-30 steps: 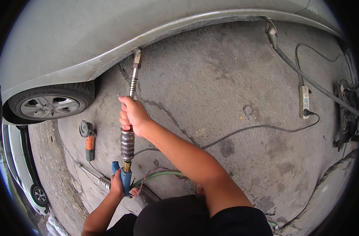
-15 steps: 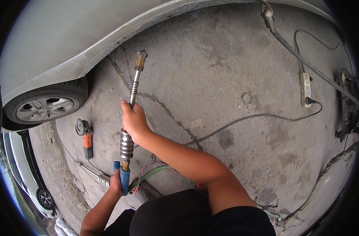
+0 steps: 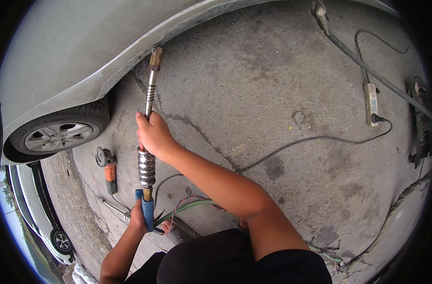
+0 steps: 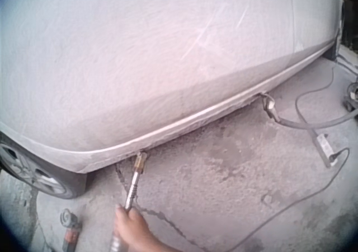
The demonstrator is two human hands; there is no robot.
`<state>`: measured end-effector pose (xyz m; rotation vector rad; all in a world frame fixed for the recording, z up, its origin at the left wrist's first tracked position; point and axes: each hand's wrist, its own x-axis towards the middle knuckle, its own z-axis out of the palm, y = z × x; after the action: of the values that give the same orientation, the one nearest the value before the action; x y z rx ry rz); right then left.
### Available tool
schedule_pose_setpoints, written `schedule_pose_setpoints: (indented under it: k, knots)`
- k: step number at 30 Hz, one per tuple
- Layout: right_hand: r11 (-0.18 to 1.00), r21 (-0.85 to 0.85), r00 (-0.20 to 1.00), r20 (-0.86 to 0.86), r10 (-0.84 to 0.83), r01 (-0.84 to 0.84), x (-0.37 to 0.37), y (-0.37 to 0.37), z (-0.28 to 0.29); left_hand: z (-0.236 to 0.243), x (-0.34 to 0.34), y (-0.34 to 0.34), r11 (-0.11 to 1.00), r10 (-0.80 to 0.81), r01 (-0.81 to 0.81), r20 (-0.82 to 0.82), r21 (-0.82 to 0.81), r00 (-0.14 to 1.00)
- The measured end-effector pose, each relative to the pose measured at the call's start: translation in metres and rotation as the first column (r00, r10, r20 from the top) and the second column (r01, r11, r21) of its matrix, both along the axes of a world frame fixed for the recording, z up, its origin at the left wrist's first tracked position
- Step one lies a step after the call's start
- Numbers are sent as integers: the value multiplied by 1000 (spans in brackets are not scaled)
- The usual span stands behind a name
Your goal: The person uses a pneumatic dent puller to remove a dent from the lower side panel of a silver car. They repeatedly attach the tool to the dented area, activate the pulling mechanism, and reposition the tool along the length of the damage.
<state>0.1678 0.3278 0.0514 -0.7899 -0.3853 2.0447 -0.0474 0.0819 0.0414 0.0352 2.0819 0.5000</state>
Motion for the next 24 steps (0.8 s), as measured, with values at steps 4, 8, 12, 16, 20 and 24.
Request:
schedule_pose_setpoints:
  k: [4,8,12,16,20,24]
  knots:
    - [1000,0,1000,-15,19,-19,-3,-1,1,-4,-4,-8,1000,5,-5,6,10,1000]
    - [1000,11,1000,-9,10,-10,-4,-1,-1,-3,-1,-5,1000,3,-3,14,3,1000]
    - [999,31,1000,26,9,-10,-4,-1,-1,2,4,-3,1000,-4,4,15,4,1000]
    - [998,52,998,63,20,-23,-3,-1,0,6,4,-3,1000,-2,2,47,-15,999]
    - [987,157,990,138,3,-24,-4,-3,-1,11,3,-1,999,36,-32,152,-25,988]
    - [999,16,995,-88,53,-51,-22,-24,-25,21,24,18,998,65,-61,166,-32,984]
